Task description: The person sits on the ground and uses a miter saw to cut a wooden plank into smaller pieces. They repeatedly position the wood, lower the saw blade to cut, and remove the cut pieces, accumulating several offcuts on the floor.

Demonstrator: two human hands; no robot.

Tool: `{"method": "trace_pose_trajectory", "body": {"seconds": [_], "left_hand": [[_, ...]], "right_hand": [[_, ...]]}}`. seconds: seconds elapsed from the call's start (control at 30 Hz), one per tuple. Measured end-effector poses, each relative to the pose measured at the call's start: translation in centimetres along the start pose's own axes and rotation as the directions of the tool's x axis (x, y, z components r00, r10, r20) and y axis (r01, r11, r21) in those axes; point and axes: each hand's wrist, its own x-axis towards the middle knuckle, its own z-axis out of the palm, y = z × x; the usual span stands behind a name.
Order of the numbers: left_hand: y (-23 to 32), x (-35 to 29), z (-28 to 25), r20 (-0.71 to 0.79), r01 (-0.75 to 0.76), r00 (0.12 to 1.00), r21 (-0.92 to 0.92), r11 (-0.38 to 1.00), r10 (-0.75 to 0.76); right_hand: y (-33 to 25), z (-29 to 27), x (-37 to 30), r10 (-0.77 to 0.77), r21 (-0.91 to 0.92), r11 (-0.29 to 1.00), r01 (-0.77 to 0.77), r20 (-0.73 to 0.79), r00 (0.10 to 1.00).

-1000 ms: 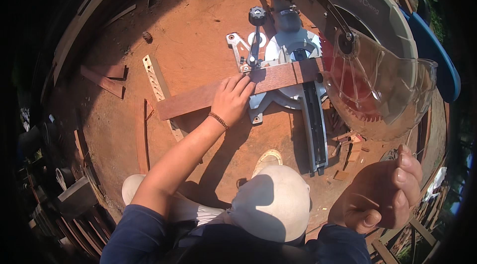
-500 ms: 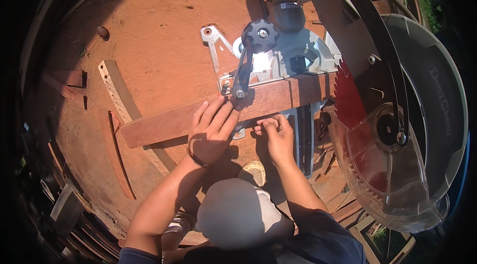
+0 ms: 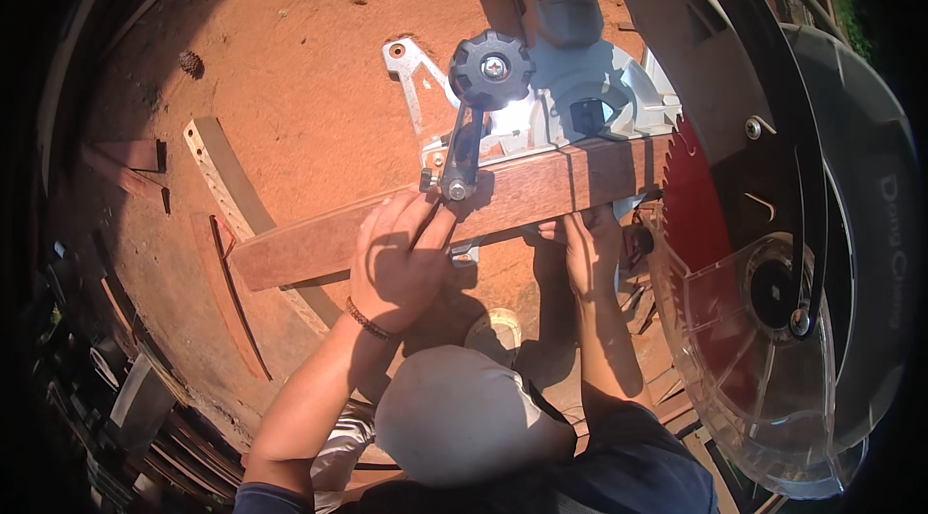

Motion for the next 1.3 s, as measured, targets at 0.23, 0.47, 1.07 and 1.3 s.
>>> {"method": "trace_pose_trajectory", "body": {"seconds": [0.23, 0.47, 1.07, 1.3], "left_hand": [[-3.5, 0.2, -6.4, 0.307, 0.222, 0.902, 0.270, 0.937, -0.303], [-4.5, -0.8, -5.2, 0.316, 0.204, 0.908, 0.238, 0.950, -0.274], [-4.4, -0.3, -5.5, 0.310, 0.211, 0.910, 0.221, 0.952, -0.274], [-4.3, -0.3, -5.5, 0.367, 0.237, 0.875, 0.243, 0.941, -0.316]], "right_hand": [[0.1, 0.2, 0.2, -0.083, -0.013, 0.997, 0.083, -0.029, 0.996], [-2.7, 1.6, -0.6, -0.119, -0.056, 0.991, 0.118, -0.015, 0.993], [-0.8, 0.3, 0.7, -0.051, -0.054, 0.997, 0.050, -0.008, 0.999], [-2.0, 0.3, 0.5, -0.045, -0.183, 0.982, 0.050, 0.030, 0.999]]}}
